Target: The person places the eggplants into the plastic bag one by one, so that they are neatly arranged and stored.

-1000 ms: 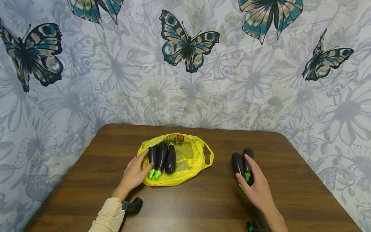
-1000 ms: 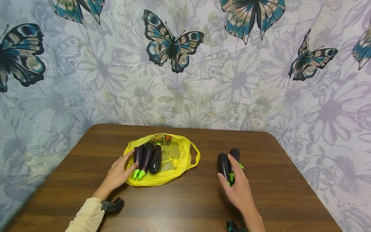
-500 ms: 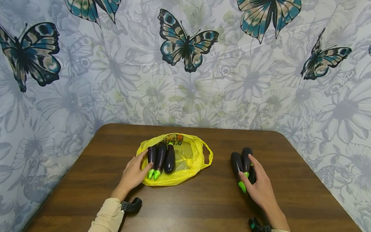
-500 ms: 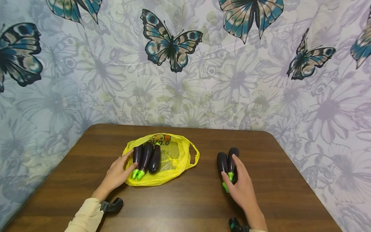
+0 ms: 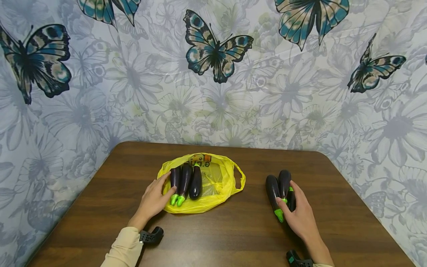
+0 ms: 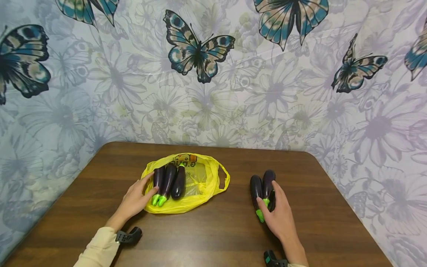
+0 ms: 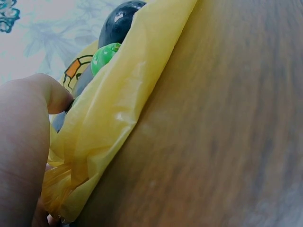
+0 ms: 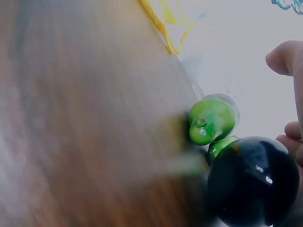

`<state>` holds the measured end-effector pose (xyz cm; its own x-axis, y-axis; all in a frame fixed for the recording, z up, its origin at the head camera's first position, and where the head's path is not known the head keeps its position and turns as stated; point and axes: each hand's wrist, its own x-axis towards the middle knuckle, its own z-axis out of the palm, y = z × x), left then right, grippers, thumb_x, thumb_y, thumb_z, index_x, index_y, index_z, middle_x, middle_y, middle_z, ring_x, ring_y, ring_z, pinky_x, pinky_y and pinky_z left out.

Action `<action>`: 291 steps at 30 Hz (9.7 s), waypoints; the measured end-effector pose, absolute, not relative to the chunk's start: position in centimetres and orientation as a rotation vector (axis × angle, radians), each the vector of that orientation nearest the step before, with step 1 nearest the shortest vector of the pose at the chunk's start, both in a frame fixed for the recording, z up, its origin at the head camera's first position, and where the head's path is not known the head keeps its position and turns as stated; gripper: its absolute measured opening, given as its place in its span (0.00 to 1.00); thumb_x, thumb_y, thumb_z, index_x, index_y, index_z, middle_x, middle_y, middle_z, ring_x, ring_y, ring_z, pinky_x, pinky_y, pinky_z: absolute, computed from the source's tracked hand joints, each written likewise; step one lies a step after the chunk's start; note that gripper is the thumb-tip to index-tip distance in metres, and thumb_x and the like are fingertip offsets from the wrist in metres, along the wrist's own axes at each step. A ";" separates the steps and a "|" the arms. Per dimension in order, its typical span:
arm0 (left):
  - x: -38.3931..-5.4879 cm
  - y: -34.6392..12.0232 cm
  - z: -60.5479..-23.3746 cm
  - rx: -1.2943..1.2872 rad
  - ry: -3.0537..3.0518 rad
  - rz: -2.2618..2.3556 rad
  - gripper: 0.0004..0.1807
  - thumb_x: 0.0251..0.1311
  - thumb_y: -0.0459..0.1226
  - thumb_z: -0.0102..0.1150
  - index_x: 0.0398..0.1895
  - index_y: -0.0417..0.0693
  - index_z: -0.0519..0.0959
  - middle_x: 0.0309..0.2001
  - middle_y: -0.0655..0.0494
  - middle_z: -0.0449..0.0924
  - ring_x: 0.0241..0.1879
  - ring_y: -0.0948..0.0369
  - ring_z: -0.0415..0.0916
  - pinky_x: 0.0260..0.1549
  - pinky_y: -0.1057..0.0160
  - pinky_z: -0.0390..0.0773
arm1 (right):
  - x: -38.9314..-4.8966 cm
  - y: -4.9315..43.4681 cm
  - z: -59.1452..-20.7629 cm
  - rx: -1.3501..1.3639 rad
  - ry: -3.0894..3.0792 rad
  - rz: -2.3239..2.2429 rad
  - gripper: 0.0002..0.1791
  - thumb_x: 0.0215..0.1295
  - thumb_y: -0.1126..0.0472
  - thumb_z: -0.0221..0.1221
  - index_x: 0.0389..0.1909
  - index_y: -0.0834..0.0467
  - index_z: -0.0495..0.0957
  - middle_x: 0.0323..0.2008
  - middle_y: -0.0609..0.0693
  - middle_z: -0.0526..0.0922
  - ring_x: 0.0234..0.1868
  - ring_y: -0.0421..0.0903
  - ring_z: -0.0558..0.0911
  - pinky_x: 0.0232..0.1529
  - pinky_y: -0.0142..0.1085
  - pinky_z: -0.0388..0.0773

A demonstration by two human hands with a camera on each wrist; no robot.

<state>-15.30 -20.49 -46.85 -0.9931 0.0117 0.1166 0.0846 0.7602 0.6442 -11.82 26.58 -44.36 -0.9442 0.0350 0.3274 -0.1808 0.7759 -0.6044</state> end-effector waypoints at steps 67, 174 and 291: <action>-15.5 -20.2 -47.4 -0.088 -2.824 -1.062 0.38 0.73 0.50 0.56 0.81 0.48 0.58 0.78 0.39 0.60 0.77 0.33 0.52 0.74 0.29 0.48 | -12.5 27.2 -45.8 0.042 -2.684 0.893 0.49 0.70 0.43 0.63 0.77 0.72 0.55 0.76 0.73 0.57 0.74 0.74 0.59 0.68 0.70 0.61; -15.6 -20.3 -47.4 -0.115 -2.818 -1.037 0.38 0.73 0.50 0.56 0.80 0.47 0.59 0.77 0.37 0.62 0.76 0.33 0.54 0.75 0.32 0.48 | -12.2 27.2 -45.7 0.129 -2.889 0.820 0.49 0.73 0.38 0.57 0.79 0.69 0.53 0.78 0.70 0.54 0.75 0.73 0.59 0.68 0.70 0.62; -15.3 -20.6 -47.2 -0.114 -2.811 -1.064 0.38 0.73 0.48 0.57 0.81 0.46 0.59 0.78 0.40 0.61 0.78 0.37 0.55 0.76 0.35 0.47 | -14.1 17.5 -44.4 0.250 -2.573 1.018 0.28 0.67 0.60 0.66 0.68 0.55 0.78 0.62 0.59 0.83 0.58 0.58 0.84 0.53 0.53 0.80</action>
